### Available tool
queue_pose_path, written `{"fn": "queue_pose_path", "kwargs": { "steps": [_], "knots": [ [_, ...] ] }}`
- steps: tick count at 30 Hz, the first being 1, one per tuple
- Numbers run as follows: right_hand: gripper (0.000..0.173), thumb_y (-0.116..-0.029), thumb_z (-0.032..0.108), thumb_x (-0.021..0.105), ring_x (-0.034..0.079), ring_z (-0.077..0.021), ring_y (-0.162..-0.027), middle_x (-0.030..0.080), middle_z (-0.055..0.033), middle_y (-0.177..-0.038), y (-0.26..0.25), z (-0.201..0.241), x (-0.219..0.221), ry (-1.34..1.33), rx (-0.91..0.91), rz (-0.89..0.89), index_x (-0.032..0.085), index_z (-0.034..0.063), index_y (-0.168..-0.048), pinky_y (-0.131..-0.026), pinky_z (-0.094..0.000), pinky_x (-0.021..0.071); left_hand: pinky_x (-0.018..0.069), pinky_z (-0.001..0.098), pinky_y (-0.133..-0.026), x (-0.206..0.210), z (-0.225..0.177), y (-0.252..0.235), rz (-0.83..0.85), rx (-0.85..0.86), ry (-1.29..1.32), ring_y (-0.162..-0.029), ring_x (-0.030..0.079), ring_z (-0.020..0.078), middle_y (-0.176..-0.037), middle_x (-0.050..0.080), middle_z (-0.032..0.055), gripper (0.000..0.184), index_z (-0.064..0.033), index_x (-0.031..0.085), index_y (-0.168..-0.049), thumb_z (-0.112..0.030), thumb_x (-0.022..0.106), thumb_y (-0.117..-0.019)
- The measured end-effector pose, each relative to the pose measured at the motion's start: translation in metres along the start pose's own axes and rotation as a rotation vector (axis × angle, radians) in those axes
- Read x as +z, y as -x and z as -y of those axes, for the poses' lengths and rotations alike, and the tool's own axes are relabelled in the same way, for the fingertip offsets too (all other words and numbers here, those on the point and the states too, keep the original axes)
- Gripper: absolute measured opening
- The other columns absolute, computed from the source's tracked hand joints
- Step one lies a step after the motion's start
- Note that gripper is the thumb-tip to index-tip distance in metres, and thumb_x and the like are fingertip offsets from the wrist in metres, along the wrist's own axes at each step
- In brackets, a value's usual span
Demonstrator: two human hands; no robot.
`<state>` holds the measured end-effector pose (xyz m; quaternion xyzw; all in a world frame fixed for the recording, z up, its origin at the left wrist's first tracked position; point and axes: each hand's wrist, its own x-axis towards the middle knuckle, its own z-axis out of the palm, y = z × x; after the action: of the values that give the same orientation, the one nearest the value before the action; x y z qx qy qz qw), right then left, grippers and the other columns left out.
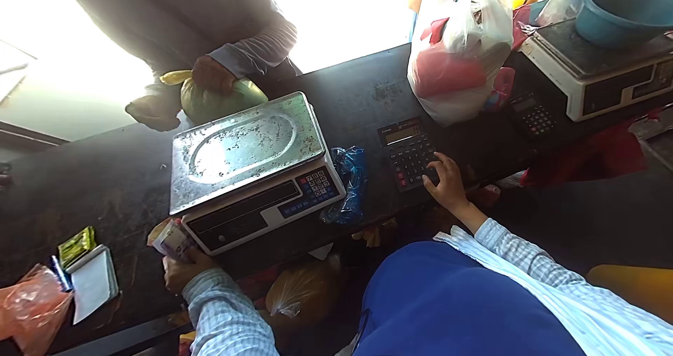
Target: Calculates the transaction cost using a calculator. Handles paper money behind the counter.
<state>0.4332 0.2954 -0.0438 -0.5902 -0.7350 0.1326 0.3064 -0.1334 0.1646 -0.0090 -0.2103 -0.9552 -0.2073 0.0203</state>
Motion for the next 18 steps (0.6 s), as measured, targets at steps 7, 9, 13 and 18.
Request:
{"fn": "queue_pose_path", "kwargs": {
  "steps": [7, 9, 13, 18],
  "knots": [
    [0.034, -0.0943, 0.033, 0.060, 0.056, -0.0419, -0.131, 0.059, -0.0214, -0.142, -0.002, 0.001, -0.003, 0.007, -0.012, 0.017, 0.070, 0.0002, -0.096, -0.109, -0.0558, 0.0416, 0.0355, 0.0488, -0.117, 0.000, 0.001, -0.001, 0.008, 0.003, 0.000, -0.138, 0.053, 0.0363, -0.143, 0.058, 0.0248, 0.051, 0.0024, 0.051, -0.146, -0.030, 0.048, -0.1065],
    [0.035, -0.0947, 0.033, 0.060, 0.056, -0.0410, -0.130, 0.059, -0.0207, -0.142, -0.004, 0.003, -0.006, 0.011, -0.008, 0.033, 0.069, -0.0001, -0.089, -0.108, -0.0541, 0.0430, 0.0358, 0.0486, -0.117, 0.001, 0.002, -0.002, 0.011, -0.010, 0.002, -0.138, 0.053, 0.0362, -0.143, 0.058, 0.0246, 0.052, 0.0017, 0.051, -0.147, -0.031, 0.048, -0.1064],
    [0.038, -0.0959, 0.035, 0.058, 0.061, -0.0394, -0.123, 0.064, -0.0183, -0.138, -0.009, 0.008, -0.013, 0.054, -0.059, -0.004, 0.067, 0.0015, -0.079, -0.102, -0.0530, 0.0460, 0.0364, 0.0479, -0.117, 0.007, 0.009, -0.010, 0.007, 0.003, -0.010, -0.137, 0.054, 0.0342, -0.144, 0.058, 0.0220, 0.053, 0.0007, 0.051, -0.147, -0.033, 0.048, -0.1060],
    [0.046, -0.0973, 0.042, 0.055, 0.063, -0.0386, -0.110, 0.066, -0.0140, -0.137, -0.016, 0.016, -0.014, 0.174, -0.032, 0.131, 0.067, 0.0022, -0.077, -0.095, -0.0538, 0.0438, 0.0363, 0.0508, -0.116, -0.001, 0.001, -0.003, 0.025, -0.004, 0.007, -0.138, 0.053, 0.0372, -0.144, 0.057, 0.0247, 0.052, 0.0011, 0.050, -0.147, -0.031, 0.048, -0.1064]
  ]
}}
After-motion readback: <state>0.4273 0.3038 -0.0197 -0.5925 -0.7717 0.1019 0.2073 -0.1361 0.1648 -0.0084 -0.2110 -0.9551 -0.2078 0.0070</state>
